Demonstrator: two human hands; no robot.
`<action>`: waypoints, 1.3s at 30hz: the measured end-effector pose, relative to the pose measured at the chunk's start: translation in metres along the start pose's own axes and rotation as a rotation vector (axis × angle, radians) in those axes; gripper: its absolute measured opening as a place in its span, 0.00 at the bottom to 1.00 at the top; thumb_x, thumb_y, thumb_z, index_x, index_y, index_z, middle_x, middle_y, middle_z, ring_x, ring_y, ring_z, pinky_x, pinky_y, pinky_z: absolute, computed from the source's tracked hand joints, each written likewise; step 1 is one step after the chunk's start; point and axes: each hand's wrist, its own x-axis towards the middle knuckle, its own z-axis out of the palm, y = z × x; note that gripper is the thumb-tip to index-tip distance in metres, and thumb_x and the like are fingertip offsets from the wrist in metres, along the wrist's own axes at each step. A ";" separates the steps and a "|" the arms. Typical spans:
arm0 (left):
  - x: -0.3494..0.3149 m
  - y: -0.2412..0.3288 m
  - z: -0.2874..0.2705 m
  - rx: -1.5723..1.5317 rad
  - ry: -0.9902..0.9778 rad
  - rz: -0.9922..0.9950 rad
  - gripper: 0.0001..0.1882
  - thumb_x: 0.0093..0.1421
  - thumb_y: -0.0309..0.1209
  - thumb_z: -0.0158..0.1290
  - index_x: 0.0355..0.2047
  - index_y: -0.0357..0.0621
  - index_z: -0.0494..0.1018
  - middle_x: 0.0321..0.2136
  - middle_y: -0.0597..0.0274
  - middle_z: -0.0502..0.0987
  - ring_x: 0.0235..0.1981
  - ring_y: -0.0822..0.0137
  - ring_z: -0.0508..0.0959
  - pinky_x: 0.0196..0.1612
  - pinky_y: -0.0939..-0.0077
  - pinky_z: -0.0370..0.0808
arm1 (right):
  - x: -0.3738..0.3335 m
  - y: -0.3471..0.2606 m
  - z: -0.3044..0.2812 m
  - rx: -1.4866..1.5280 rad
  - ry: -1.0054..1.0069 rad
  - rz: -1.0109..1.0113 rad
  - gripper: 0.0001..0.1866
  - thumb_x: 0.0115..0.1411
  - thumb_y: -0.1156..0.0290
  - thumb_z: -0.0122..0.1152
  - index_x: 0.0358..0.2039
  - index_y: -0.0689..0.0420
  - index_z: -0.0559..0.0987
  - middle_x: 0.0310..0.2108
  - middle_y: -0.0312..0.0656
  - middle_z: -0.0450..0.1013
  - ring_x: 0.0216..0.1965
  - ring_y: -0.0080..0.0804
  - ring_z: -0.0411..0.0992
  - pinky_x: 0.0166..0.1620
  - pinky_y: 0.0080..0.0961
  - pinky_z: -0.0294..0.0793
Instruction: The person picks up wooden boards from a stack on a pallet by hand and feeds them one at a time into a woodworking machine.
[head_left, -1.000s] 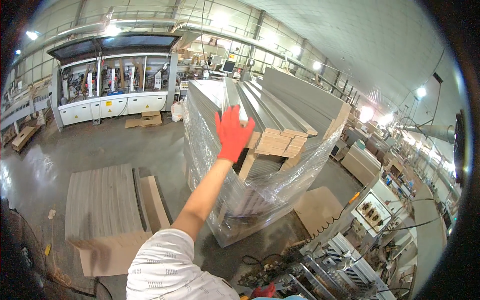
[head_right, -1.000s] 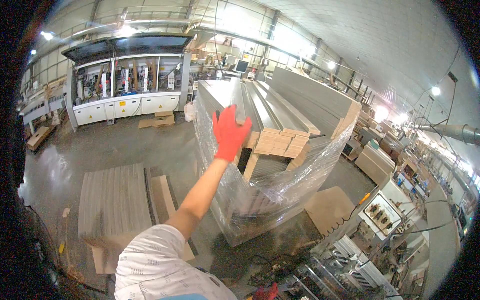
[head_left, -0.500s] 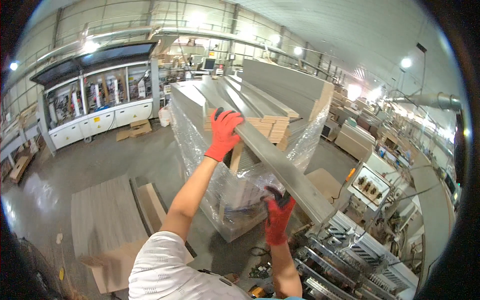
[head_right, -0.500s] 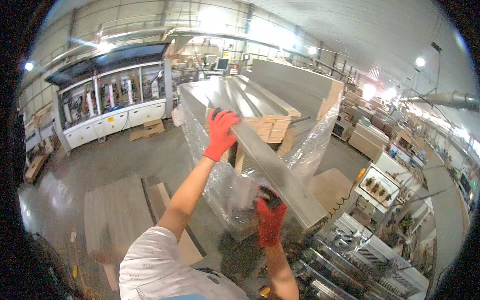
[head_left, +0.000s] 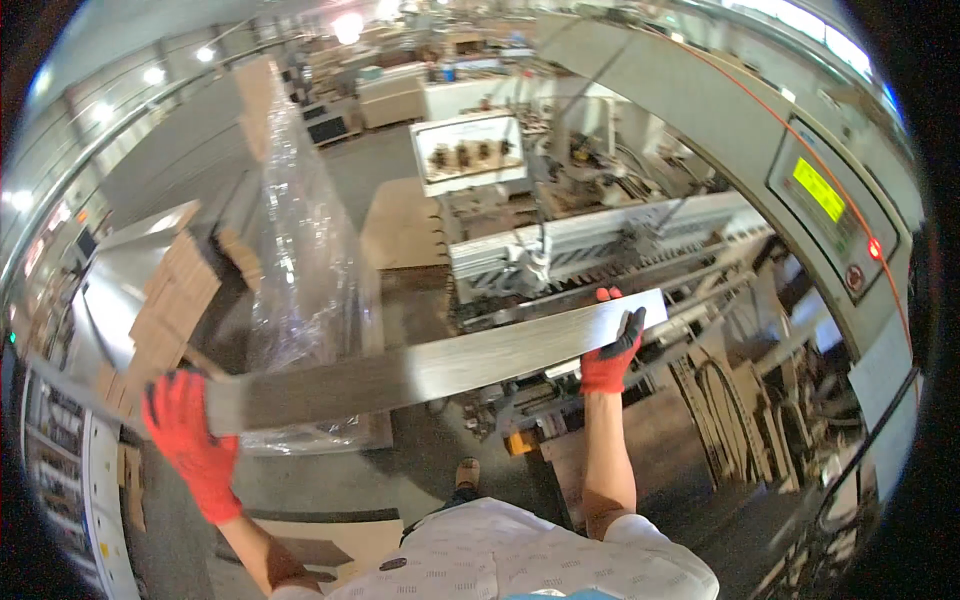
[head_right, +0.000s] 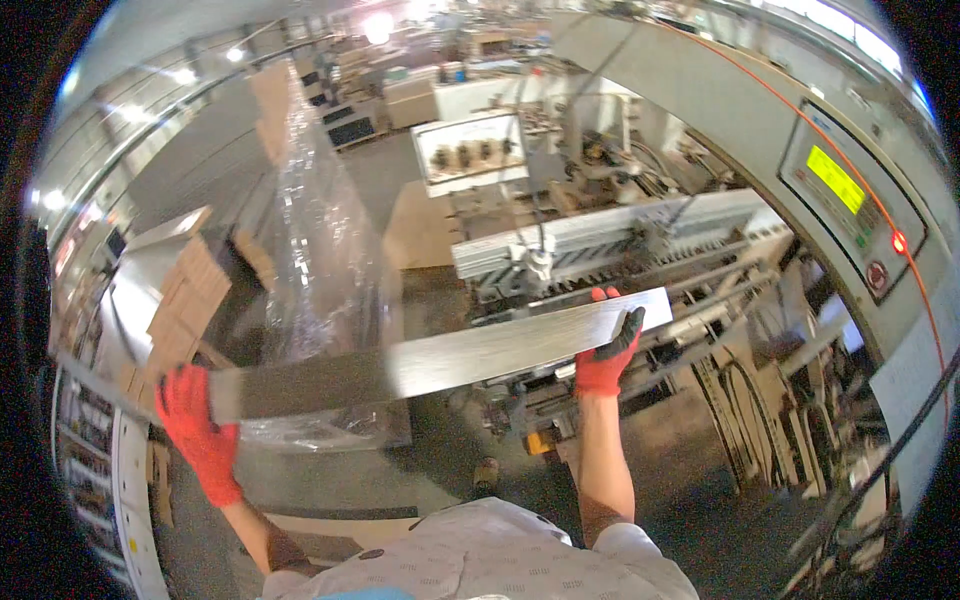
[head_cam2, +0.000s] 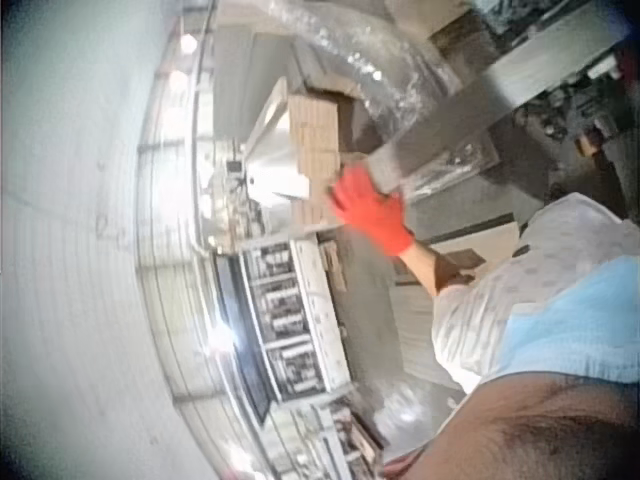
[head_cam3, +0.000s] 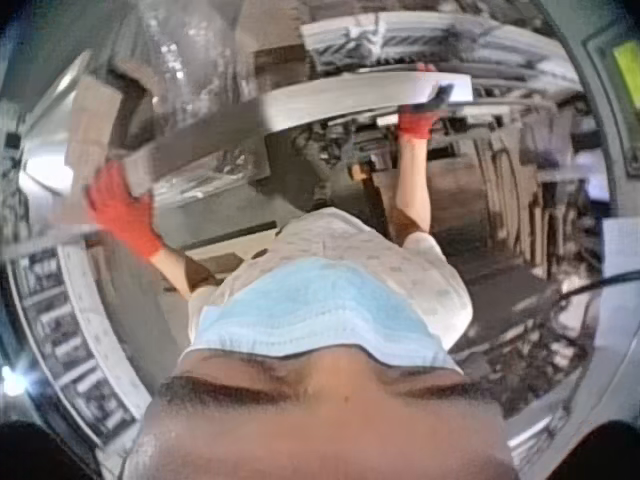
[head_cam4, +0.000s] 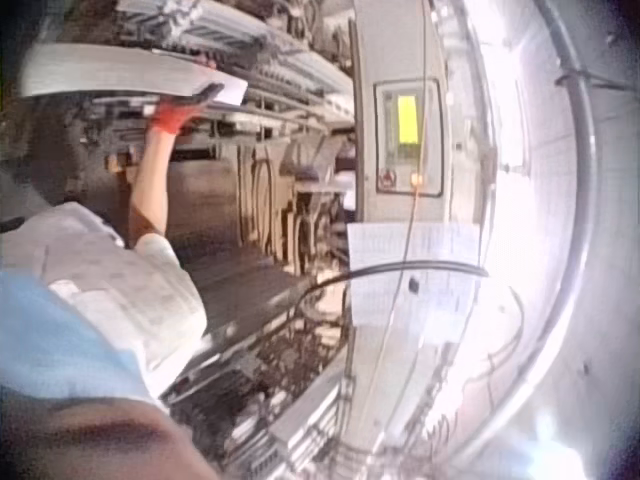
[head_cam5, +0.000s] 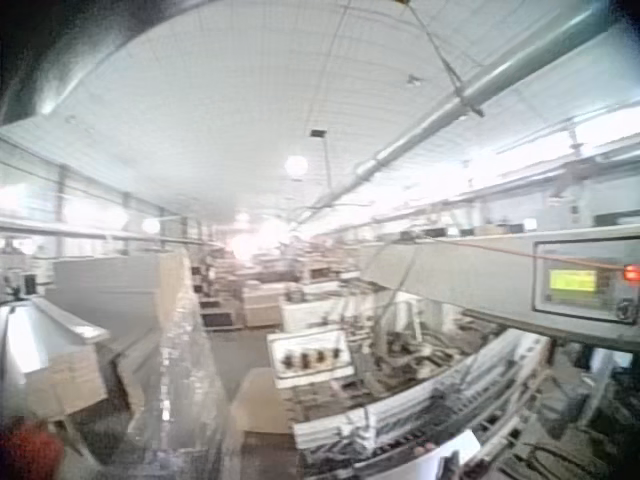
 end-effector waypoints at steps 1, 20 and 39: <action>0.004 0.030 -0.002 -0.055 -0.204 -0.014 0.36 0.42 0.46 0.63 0.52 0.43 0.74 0.51 0.50 0.75 0.58 0.47 0.71 0.69 0.43 0.57 | 0.017 -0.003 -0.039 -0.041 0.093 -0.009 0.27 0.72 0.48 0.47 0.56 0.58 0.74 0.50 0.46 0.78 0.51 0.37 0.74 0.55 0.36 0.72; -0.037 0.179 0.427 -0.708 -0.451 -0.030 0.39 0.37 0.62 0.69 0.42 0.48 0.75 0.41 0.56 0.77 0.47 0.50 0.75 0.51 0.51 0.66 | 0.152 0.207 -0.184 -1.540 0.260 -0.047 0.25 0.50 0.62 0.65 0.45 0.62 0.73 0.39 0.63 0.74 0.46 0.66 0.71 0.50 0.49 0.72; -0.018 0.196 0.431 -0.787 -0.494 0.010 0.37 0.40 0.57 0.70 0.47 0.50 0.77 0.43 0.59 0.80 0.46 0.52 0.76 0.50 0.50 0.69 | 0.175 0.170 -0.241 -1.478 0.109 -0.012 0.33 0.51 0.72 0.62 0.61 0.62 0.71 0.53 0.57 0.69 0.58 0.54 0.66 0.60 0.38 0.66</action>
